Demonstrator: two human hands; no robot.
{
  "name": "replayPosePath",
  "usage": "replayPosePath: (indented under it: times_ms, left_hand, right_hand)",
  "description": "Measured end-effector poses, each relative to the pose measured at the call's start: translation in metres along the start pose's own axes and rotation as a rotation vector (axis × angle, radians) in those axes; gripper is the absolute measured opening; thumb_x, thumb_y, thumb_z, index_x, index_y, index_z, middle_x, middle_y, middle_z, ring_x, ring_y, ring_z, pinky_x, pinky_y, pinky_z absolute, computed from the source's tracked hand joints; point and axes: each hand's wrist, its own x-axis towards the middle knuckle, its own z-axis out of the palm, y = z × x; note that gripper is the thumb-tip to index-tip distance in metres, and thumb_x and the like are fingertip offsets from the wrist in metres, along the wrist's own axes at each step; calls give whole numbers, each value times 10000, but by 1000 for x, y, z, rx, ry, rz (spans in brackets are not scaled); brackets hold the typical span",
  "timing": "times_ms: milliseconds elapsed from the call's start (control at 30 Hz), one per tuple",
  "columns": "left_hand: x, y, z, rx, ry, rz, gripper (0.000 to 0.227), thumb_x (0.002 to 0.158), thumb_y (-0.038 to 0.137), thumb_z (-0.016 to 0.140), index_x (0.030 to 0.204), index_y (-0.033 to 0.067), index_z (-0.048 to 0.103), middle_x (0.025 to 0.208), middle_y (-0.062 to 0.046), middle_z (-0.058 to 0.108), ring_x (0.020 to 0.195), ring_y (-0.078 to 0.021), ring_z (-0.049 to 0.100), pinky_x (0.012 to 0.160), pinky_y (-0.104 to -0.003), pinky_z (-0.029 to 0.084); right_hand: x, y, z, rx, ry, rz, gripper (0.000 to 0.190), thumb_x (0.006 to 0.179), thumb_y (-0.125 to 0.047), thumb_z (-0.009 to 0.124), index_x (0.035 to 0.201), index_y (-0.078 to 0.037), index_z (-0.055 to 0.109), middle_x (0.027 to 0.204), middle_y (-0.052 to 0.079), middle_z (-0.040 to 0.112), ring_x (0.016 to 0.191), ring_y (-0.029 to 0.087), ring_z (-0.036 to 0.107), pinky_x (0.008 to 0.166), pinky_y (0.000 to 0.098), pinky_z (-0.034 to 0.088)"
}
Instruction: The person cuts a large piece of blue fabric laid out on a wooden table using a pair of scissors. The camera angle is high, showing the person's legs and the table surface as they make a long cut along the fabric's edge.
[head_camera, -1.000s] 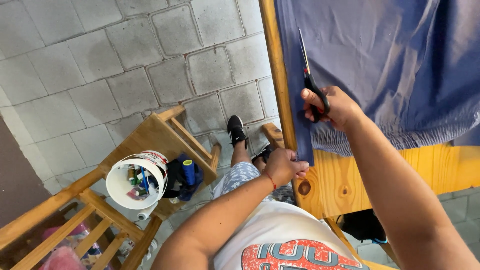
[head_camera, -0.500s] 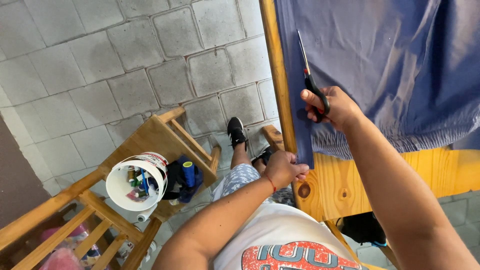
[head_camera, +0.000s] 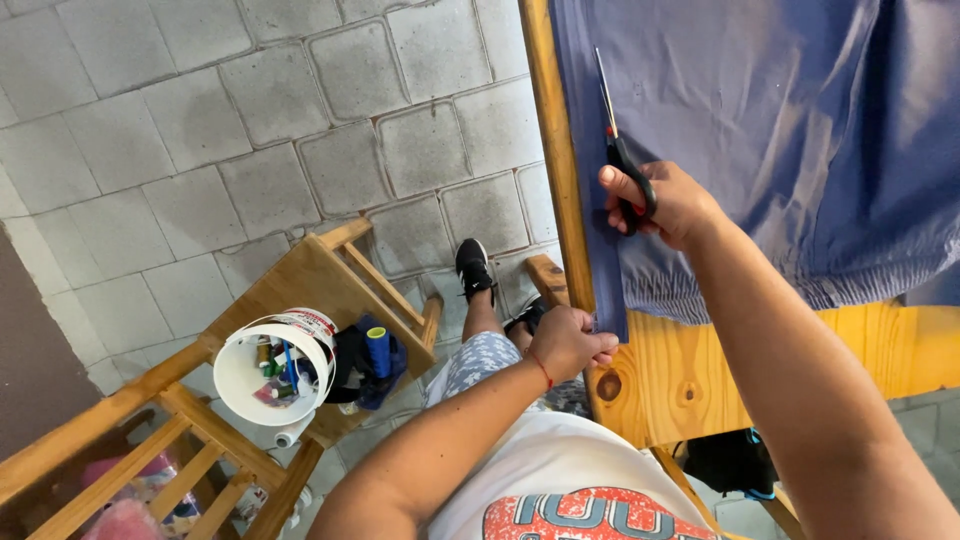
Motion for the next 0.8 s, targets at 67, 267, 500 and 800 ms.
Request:
replayPosePath:
  times_ms: [67, 267, 500, 800]
  left_hand:
    - [-4, 2, -1, -12, -5, -5, 286, 1024, 119, 918, 984, -59, 698, 954, -298, 867, 774, -246, 875, 641, -240, 708]
    - [1, -3, 0, -19, 0, 0, 273, 1029, 107, 897, 1059, -85, 706, 972, -300, 865, 771, -235, 874, 630, -236, 708]
    - [-8, 3, 0, 77, 33, 1, 368, 972, 168, 971, 922, -39, 670, 842, -275, 846, 763, -263, 880, 653, -275, 716]
    - [-11, 176, -114, 1230, 20, 303, 245, 1086, 457, 790, 1183, 276, 926, 1143, -43, 932, 1167, -325, 886, 1000, -487, 739]
  right_hand:
    - [0, 0, 1, -3, 4, -2, 657, 1042, -591, 1007, 870, -7, 760, 654, 206, 728, 499, 219, 719, 383, 226, 357]
    - [9, 10, -1, -18, 15, -23, 657, 1040, -582, 1018, 839, -18, 746, 627, 188, 707, 475, 201, 693, 377, 225, 337]
    - [14, 11, -4, -7, -26, -28, 655, 1016, -584, 1027, 845, -15, 752, 634, 202, 730, 474, 213, 706, 359, 231, 341]
    - [14, 26, 4, 27, 12, 174, 459, 911, -322, 1029, 785, 47, 787, 617, 268, 764, 501, 284, 742, 394, 302, 415]
